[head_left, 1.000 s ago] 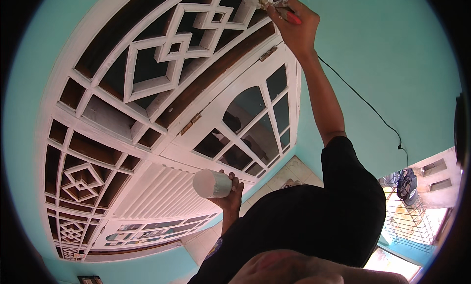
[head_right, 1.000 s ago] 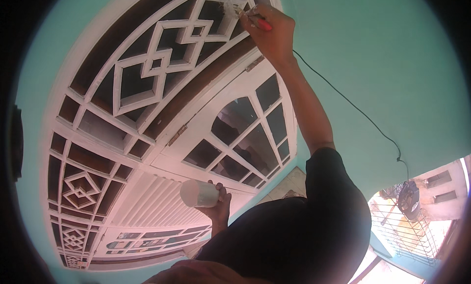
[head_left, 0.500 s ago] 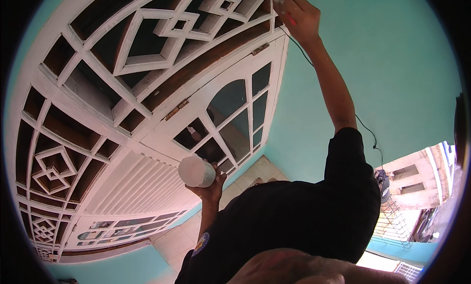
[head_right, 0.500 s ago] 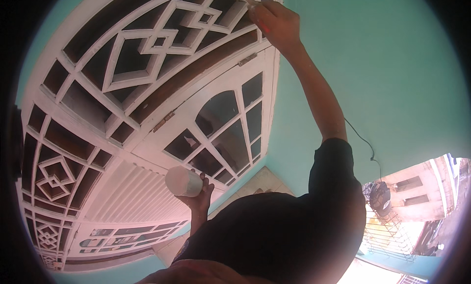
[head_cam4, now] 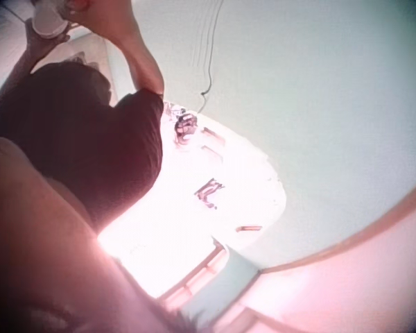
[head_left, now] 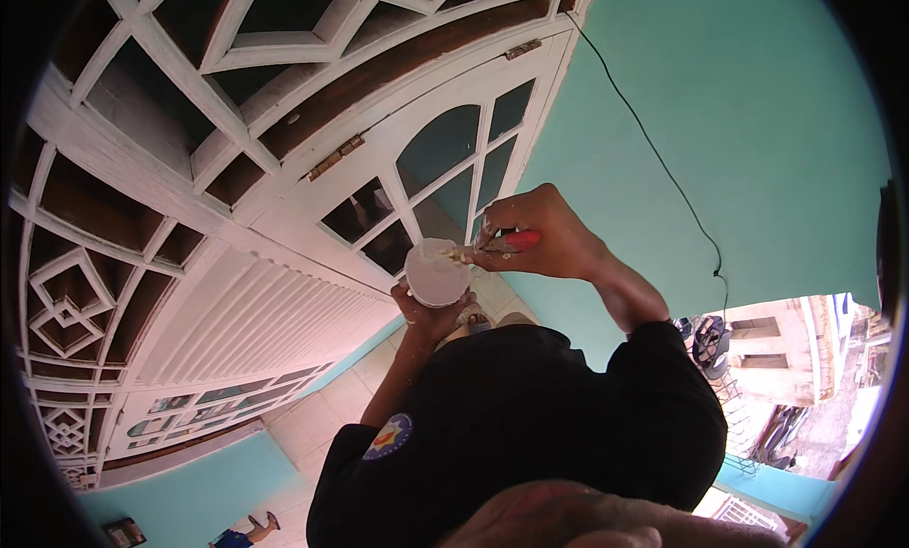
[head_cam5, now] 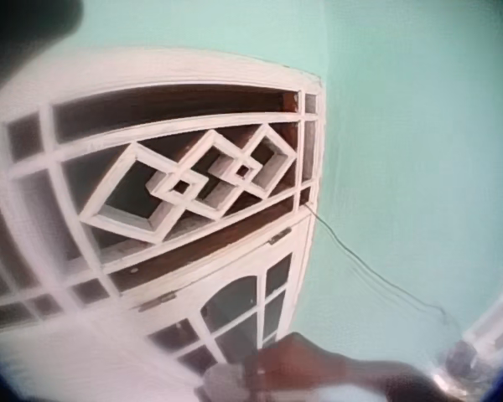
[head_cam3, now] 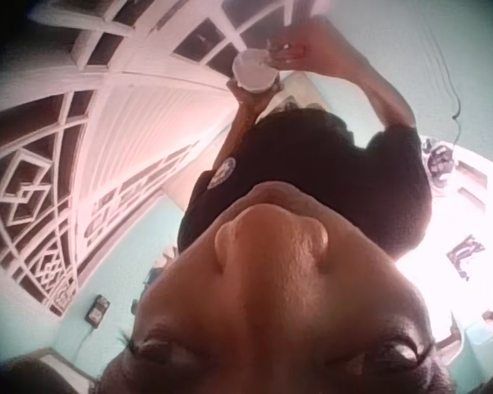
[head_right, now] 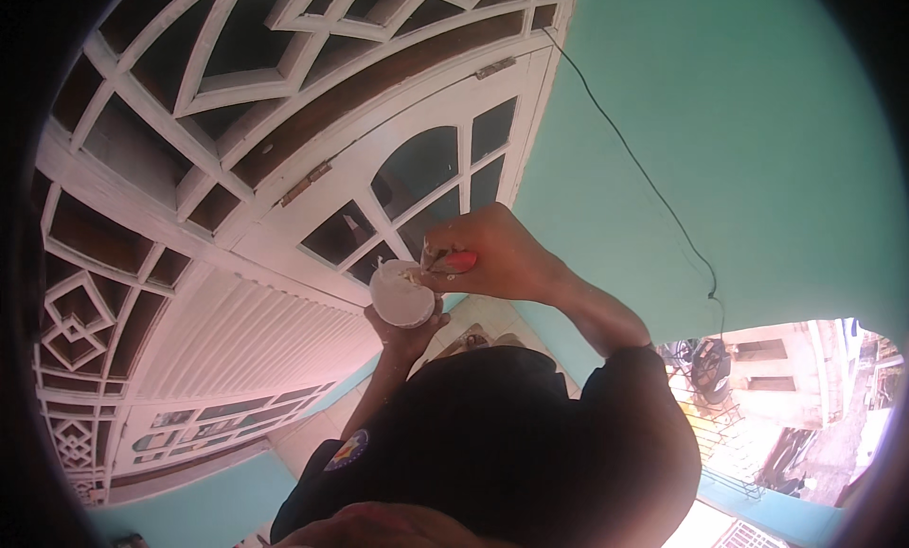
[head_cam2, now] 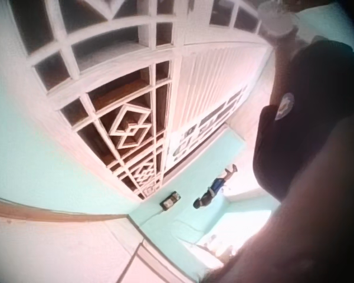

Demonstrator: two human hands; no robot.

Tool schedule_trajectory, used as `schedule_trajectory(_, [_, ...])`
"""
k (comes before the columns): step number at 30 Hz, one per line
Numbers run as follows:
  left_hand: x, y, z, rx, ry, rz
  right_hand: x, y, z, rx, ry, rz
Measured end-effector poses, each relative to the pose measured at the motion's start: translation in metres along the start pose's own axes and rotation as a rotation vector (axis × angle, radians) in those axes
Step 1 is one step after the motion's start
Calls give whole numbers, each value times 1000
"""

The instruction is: The person paints a white decorative wooden lattice above a door using a small brush and a container of white paint. They repeatedly dip the brush into the container and apply paint to the intricate geometric patterns of the lattice.

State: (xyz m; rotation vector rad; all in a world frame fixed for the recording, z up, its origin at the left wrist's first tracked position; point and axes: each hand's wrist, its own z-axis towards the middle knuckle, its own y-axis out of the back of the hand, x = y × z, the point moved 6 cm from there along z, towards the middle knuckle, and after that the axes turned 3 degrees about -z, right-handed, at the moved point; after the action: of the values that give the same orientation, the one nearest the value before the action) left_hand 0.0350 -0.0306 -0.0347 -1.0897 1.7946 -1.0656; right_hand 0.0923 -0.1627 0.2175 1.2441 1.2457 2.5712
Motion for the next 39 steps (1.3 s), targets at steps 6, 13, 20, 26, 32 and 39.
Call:
schedule_trajectory(6, [16, -17, -6, 151, -105, 473, 2, -42, 1, 212, 150, -442])
schedule_trajectory(13, [31, 19, -1, 84, 73, 206, -14, -69, -8, 333, 62, -429])
schedule_trajectory(20, [20, 28, -11, 150, 39, 90, -3, -51, -4, 222, 6, -279])
schedule_trajectory(26, [-1, 30, -20, 199, -193, 246, 17, -58, 6, 89, 58, -192])
schedule_trajectory(32, [-12, -3, -30, 406, -115, -180, 10, -49, 5, -113, -51, 158])
schedule_trajectory(39, [-22, -1, -15, 12, -229, 1, 3, -37, 3, -230, 37, 110])
